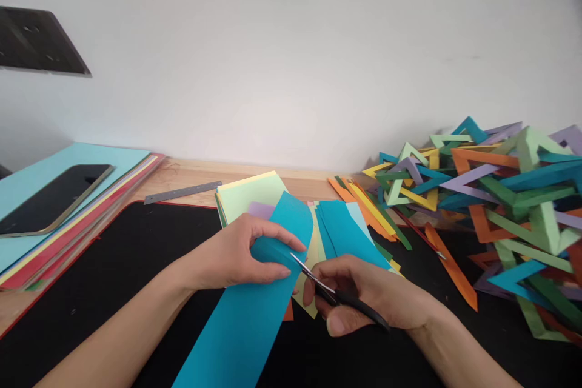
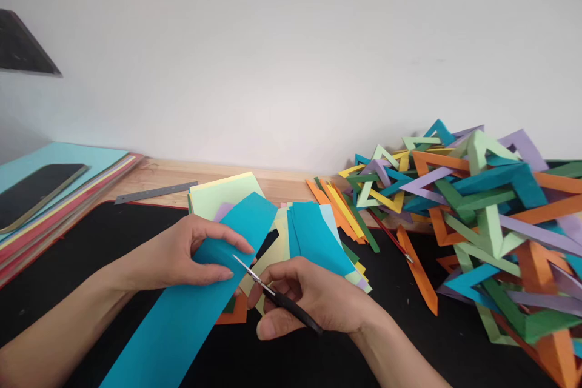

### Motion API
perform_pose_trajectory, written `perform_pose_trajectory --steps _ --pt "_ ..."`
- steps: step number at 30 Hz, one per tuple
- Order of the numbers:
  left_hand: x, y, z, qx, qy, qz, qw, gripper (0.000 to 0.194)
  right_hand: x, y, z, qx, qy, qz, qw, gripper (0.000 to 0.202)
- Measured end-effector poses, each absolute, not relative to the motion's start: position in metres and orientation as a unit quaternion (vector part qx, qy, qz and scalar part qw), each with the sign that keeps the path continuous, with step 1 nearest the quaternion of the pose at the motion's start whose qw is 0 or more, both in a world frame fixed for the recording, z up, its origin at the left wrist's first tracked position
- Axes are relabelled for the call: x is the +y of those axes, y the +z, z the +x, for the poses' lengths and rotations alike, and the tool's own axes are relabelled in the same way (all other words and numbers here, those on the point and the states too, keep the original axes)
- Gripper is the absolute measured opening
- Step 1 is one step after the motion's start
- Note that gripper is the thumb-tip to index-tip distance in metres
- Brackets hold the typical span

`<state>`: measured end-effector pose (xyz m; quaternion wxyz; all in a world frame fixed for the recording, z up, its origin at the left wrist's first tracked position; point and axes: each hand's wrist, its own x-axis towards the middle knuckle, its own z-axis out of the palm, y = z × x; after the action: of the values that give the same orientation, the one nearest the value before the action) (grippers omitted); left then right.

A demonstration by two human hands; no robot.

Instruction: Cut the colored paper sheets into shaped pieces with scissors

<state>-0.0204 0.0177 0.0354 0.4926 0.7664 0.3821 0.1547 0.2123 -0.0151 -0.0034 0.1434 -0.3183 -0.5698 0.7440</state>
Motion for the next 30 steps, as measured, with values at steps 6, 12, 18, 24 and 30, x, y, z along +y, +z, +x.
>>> perform_pose_trajectory --steps 6,12,18,24,30 --pt "0.0178 0.0354 -0.0209 0.384 0.143 0.771 0.488 0.030 -0.0156 -0.0063 0.2131 -0.572 0.742 -0.318 0.146 0.035" --pt "0.0173 0.0382 -0.0199 0.387 0.139 0.773 0.483 0.030 -0.0150 -0.0060 0.2110 -0.568 0.741 -0.322 0.155 0.031" --pt "0.0179 0.0386 -0.0195 0.387 0.135 0.771 0.488 0.029 -0.0159 -0.0079 0.2124 -0.571 0.733 -0.335 0.154 0.028" --pt "0.0186 0.0358 -0.0195 0.384 0.146 0.770 0.489 0.029 -0.0157 -0.0092 0.2120 -0.563 0.739 -0.336 0.153 0.033" --pt "0.0154 0.0328 -0.0195 0.379 0.151 0.767 0.496 0.030 -0.0141 -0.0058 0.2104 -0.556 0.749 -0.332 0.138 0.048"
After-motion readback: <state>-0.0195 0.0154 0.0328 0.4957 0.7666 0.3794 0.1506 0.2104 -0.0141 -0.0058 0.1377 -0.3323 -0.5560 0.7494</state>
